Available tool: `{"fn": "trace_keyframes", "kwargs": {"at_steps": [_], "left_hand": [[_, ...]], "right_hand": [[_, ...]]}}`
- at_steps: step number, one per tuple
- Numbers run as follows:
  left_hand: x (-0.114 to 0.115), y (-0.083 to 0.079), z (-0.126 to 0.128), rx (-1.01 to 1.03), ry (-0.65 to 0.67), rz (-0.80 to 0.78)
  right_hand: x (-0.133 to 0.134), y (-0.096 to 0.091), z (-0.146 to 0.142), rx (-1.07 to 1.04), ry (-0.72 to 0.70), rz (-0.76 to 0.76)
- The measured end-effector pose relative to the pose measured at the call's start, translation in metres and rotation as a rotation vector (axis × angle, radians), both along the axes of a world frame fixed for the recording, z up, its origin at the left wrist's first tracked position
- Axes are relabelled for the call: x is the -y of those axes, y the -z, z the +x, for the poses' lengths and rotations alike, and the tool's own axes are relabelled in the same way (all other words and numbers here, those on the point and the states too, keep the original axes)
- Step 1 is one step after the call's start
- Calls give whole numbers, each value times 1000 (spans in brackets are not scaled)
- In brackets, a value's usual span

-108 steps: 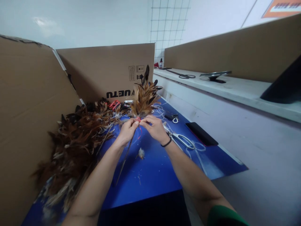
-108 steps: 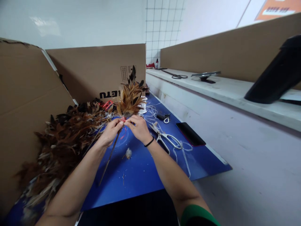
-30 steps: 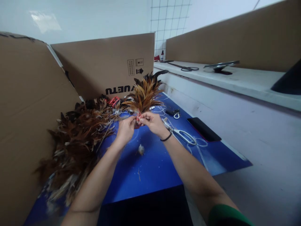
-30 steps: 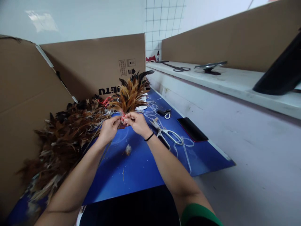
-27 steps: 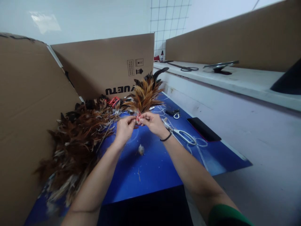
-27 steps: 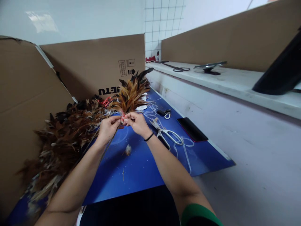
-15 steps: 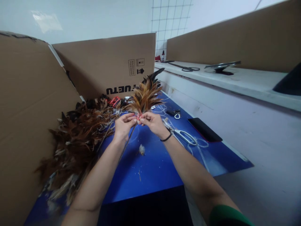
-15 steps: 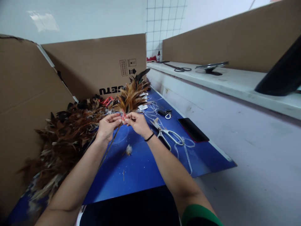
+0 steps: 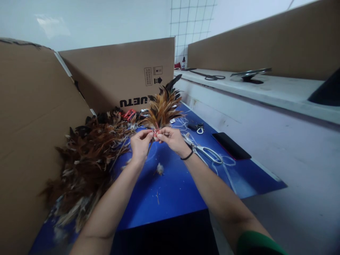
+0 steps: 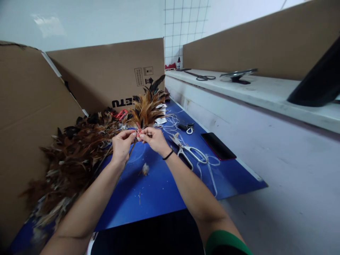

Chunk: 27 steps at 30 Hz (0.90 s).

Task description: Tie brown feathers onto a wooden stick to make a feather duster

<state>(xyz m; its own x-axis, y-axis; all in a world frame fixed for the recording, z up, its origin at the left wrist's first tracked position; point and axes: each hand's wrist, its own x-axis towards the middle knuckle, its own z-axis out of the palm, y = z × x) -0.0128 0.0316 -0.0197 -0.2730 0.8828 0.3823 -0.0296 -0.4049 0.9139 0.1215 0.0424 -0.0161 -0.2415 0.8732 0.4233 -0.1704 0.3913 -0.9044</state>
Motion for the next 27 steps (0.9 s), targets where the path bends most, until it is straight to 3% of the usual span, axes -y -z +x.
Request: {"fn": "trace_keyframes", "kwargs": {"at_steps": [5,10,13,18,24,27], "left_hand": [[6,1,1,-391,-198,216],[13,0,2,-570,-160,289],[11,3,0,-553,-63,276],[2,14,-5,-348,176,162],[-3,27,-10,-349,277,61],[1,35,-10,-346,264,38]], "right_hand": [[0,1,0,34,15,-78],[0,-1,3,84,30,-221],[0,-4,5,132,27,-304],[-1,-7,7,213,20,-383],[-4,-1,6,280,6,-456],[-8,7,4,353,-3,-483]]}}
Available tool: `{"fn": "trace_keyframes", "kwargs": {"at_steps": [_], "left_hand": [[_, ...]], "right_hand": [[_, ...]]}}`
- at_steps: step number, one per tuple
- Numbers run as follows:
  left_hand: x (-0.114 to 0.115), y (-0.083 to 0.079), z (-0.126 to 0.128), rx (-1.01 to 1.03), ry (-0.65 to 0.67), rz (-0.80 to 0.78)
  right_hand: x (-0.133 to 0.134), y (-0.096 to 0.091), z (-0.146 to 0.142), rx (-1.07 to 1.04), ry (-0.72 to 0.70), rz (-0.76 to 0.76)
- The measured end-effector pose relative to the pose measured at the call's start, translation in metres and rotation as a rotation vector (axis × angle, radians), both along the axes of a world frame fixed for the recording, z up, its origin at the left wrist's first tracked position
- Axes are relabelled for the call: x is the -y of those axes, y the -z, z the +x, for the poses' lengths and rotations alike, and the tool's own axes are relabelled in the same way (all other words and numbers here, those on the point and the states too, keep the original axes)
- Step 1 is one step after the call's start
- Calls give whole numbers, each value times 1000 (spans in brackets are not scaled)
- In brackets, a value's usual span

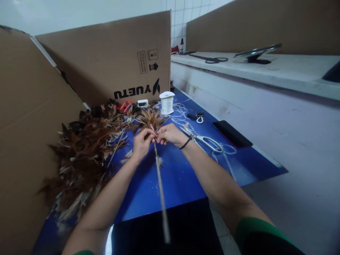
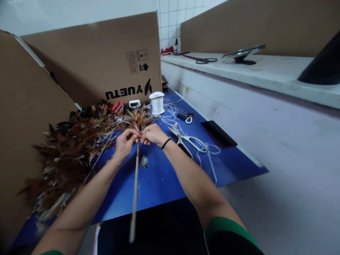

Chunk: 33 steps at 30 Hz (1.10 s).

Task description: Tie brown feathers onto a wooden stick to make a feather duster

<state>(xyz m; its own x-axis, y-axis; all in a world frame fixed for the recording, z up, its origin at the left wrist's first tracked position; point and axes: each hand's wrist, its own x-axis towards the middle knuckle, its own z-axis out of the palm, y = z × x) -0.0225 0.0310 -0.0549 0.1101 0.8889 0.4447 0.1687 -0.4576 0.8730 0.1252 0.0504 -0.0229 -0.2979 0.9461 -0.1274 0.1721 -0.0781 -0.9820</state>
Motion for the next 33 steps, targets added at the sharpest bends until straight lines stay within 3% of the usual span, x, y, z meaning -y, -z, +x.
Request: {"fn": "trace_keyframes", "kwargs": {"at_steps": [3,10,21,28,33], "left_hand": [[4,8,1,-9,-61,-16],[5,16,2,-61,-64,-101],[-2,32,-3,-218,-120,-158],[-7,36,-9,-265,-130,-161],[-8,33,-12,-238,-122,-184]], "right_hand": [[-5,12,-4,84,-14,-2],[-12,35,-12,225,-41,18],[-11,48,-17,298,-77,27],[-11,49,-18,223,-99,9],[-12,53,-16,267,-121,170]]}}
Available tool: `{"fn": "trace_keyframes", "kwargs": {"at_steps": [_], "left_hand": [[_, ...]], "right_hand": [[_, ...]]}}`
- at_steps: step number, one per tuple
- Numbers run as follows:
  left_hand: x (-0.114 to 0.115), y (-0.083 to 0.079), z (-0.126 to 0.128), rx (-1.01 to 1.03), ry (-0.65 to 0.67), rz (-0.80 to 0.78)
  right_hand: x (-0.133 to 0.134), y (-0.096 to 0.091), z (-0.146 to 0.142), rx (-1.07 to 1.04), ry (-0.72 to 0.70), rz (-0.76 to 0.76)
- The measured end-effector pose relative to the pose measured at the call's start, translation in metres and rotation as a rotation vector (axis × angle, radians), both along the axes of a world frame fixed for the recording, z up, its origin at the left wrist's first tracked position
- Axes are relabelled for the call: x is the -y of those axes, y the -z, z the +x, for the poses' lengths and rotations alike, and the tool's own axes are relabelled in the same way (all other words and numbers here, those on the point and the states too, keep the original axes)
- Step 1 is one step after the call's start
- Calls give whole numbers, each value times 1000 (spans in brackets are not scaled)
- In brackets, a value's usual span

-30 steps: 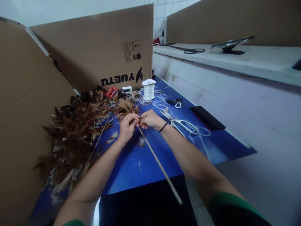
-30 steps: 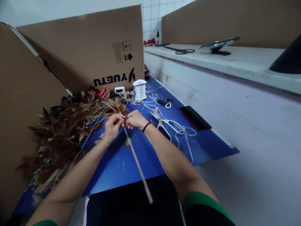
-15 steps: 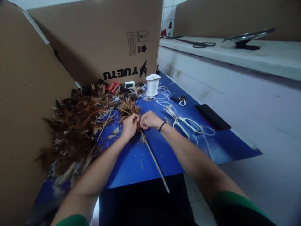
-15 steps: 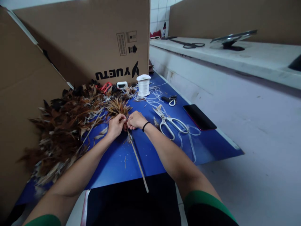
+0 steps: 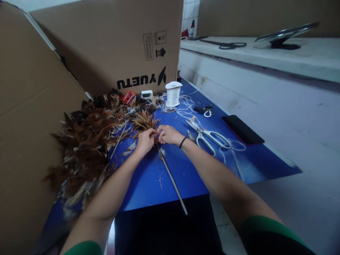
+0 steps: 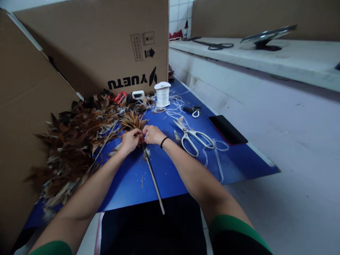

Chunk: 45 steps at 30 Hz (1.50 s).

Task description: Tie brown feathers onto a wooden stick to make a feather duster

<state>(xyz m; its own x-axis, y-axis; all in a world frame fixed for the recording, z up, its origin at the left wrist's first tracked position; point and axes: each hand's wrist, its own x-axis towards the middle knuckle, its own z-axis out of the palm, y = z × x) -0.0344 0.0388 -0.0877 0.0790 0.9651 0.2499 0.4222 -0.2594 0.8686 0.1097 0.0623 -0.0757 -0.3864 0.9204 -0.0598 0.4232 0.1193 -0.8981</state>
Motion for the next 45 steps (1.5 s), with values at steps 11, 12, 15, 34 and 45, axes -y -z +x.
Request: {"fn": "trace_keyframes", "kwargs": {"at_steps": [11,12,15,34,45], "left_hand": [[1,-13,-3,-170,-2,-114],[1,-12,-3,-182,-6,-120],[-1,-11,-4,-218,-13,-138],[-4,-14,-2,-275,43,-141],[-8,-12,-6,-343,74,-161]], "right_hand": [[4,-16,5,240,23,416],[3,-15,5,229,16,414],[0,-10,6,193,-23,389],[2,-8,5,217,64,373],[6,-16,-1,234,185,360]]}}
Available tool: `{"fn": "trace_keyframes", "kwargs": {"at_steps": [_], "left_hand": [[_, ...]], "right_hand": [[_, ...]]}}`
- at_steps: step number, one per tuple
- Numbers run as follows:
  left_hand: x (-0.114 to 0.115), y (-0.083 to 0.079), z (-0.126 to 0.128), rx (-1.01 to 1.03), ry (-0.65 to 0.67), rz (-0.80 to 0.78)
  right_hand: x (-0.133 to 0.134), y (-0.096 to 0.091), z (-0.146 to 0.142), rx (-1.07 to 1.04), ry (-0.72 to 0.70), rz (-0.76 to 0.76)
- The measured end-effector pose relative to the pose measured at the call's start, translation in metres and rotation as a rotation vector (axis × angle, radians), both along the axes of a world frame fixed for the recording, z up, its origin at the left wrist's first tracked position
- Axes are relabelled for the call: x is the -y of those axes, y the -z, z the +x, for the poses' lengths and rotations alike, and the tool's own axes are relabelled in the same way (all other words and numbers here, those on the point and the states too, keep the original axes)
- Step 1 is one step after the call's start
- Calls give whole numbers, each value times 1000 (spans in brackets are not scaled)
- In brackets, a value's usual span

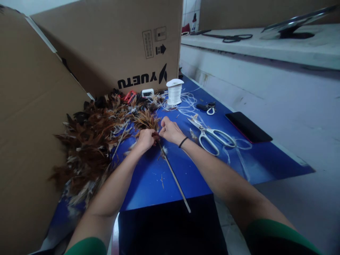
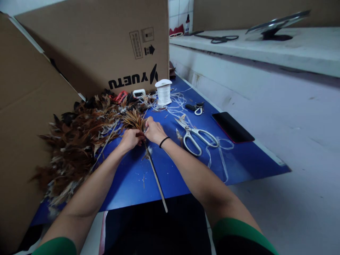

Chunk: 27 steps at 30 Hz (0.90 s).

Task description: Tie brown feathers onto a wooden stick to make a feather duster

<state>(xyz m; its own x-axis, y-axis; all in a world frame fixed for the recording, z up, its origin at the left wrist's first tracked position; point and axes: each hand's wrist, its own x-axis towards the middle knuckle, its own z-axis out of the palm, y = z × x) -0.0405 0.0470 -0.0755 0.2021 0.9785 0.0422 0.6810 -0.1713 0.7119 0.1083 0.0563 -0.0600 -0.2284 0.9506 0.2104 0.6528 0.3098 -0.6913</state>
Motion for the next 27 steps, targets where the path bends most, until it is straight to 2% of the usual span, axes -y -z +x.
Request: {"fn": "trace_keyframes", "kwargs": {"at_steps": [3,8,12,15,18,21,27], "left_hand": [[0,0,-2,-36,14,44],[1,0,-4,-84,8,125],[0,6,-8,19,-43,114],[-1,12,-10,206,-79,51],[-2,14,-10,395,-83,-22],[-1,15,-10,494,-49,-59],[1,16,-10,511,-28,-41]], "right_hand": [[1,1,-3,-2,17,50],[2,7,-9,0,-2,215],[3,11,-12,-17,-57,305],[-3,13,-8,-137,-149,230],[-12,17,-1,-207,-161,118],[-18,19,3,-132,-215,74],[-17,13,6,27,-329,100]]}}
